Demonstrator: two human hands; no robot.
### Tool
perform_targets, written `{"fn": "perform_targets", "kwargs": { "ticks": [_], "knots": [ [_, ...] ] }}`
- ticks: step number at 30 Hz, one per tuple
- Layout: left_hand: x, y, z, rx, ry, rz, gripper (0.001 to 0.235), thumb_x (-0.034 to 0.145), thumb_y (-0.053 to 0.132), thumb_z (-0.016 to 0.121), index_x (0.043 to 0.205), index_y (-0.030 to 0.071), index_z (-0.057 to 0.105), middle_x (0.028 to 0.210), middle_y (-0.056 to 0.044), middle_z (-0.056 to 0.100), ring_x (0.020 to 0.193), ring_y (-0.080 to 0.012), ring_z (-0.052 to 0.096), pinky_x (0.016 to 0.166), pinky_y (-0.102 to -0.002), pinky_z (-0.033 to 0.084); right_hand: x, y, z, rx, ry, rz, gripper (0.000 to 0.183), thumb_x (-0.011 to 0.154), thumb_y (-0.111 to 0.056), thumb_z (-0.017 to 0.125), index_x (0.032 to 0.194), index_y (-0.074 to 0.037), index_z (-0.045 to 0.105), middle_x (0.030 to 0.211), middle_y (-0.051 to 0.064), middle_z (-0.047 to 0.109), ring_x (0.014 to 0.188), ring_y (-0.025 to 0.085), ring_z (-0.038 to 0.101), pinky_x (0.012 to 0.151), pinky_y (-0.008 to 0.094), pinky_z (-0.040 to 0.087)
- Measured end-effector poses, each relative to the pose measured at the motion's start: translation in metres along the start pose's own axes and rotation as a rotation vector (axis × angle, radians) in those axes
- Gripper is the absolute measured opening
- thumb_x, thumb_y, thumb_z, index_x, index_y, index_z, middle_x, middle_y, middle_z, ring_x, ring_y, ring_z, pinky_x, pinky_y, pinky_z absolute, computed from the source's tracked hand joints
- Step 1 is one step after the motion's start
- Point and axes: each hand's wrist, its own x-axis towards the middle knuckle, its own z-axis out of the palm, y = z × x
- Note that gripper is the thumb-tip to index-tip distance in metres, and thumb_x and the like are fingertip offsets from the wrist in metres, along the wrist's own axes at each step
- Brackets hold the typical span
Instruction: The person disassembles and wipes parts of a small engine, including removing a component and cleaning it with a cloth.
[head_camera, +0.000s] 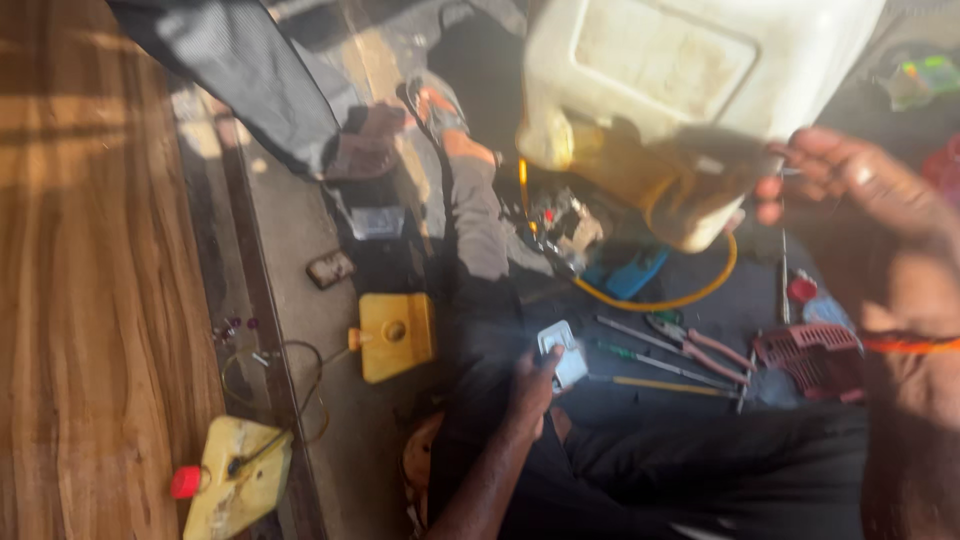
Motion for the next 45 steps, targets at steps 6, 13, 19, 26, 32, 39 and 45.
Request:
{"fn": "perform_targets", "kwargs": {
  "ticks": [6,13,19,26,32,39,45],
  "knots": [
    [-0.004,-0.012,-0.007,0.096,-0.053,0.066,0.048,0.092,0.036,0.072,0.12,-0.003,0.066,0.105,-0.011,0.072,0.095,-0.0154,0.069,0.086,-0.031,0.053,-0.004,-0.025,-0.039,0.119,0.027,-0.176,0.052,0.115,-0.027,0.047,0.163,-0.008,0.037,0.154,0.01,0.05,0.137,0.02,0.055,0.118,0.033,0.048],
    [-0.008,-0.001,-0.001,0.106,0.004,-0.005,0.053,0.09,0.036,0.071,0.129,0.001,0.06,0.106,-0.01,0.072,0.097,-0.0166,0.07,0.086,-0.033,0.053,0.001,-0.037,-0.034,0.546,0.206,-0.141,0.052,0.112,-0.031,0.045,0.155,-0.001,0.043,0.146,0.016,0.053,0.13,0.029,0.058,0.111,0.042,0.05],
    [-0.004,-0.005,-0.002,0.136,0.02,-0.024,0.057,0.091,0.037,0.071,0.132,-0.001,0.059,0.107,-0.012,0.072,0.096,-0.0156,0.07,0.083,-0.031,0.055,0.0,-0.09,-0.013,0.732,0.282,-0.172,0.055,0.11,-0.034,0.044,0.148,0.006,0.047,0.14,0.022,0.056,0.124,0.037,0.061,0.105,0.05,0.052],
    [0.01,-0.015,-0.004,0.058,0.038,-0.061,0.051,0.091,0.03,0.07,0.131,0.001,0.06,0.101,-0.013,0.073,0.085,-0.017,0.071,0.073,-0.032,0.056,-0.005,-0.095,-0.036,0.733,0.334,-0.173,0.044,0.114,-0.021,0.039,0.149,0.002,0.05,0.144,0.021,0.059,0.135,0.037,0.06,0.115,0.053,0.052],
    [0.006,-0.016,-0.005,0.061,0.021,-0.044,0.047,0.093,0.031,0.07,0.129,0.001,0.061,0.103,-0.014,0.073,0.092,-0.017,0.072,0.079,-0.031,0.057,-0.034,-0.029,-0.078,0.752,0.185,-0.087,0.039,0.116,-0.017,0.037,0.146,0.004,0.05,0.142,0.022,0.057,0.134,0.035,0.058,0.114,0.046,0.052],
    [-0.013,0.001,-0.001,0.002,-0.051,-0.056,0.046,0.093,0.031,0.068,0.127,0.002,0.061,0.111,-0.012,0.07,0.1,-0.0201,0.071,0.085,-0.037,0.06,-0.08,0.117,-0.103,0.25,0.414,0.573,0.039,0.106,-0.023,0.052,0.133,0.004,0.055,0.126,0.017,0.06,0.11,0.025,0.061,0.1,0.04,0.053],
    [-0.042,0.009,0.008,-0.23,-0.23,-0.044,0.045,0.093,0.023,0.07,0.133,0.006,0.057,0.118,-0.008,0.064,0.11,-0.0192,0.064,0.091,-0.038,0.055,-0.127,0.155,-0.04,-0.052,0.245,0.726,0.041,0.094,-0.007,0.06,0.135,-0.002,0.056,0.115,0.015,0.07,0.098,0.02,0.068,0.09,0.036,0.057]
  ]
}}
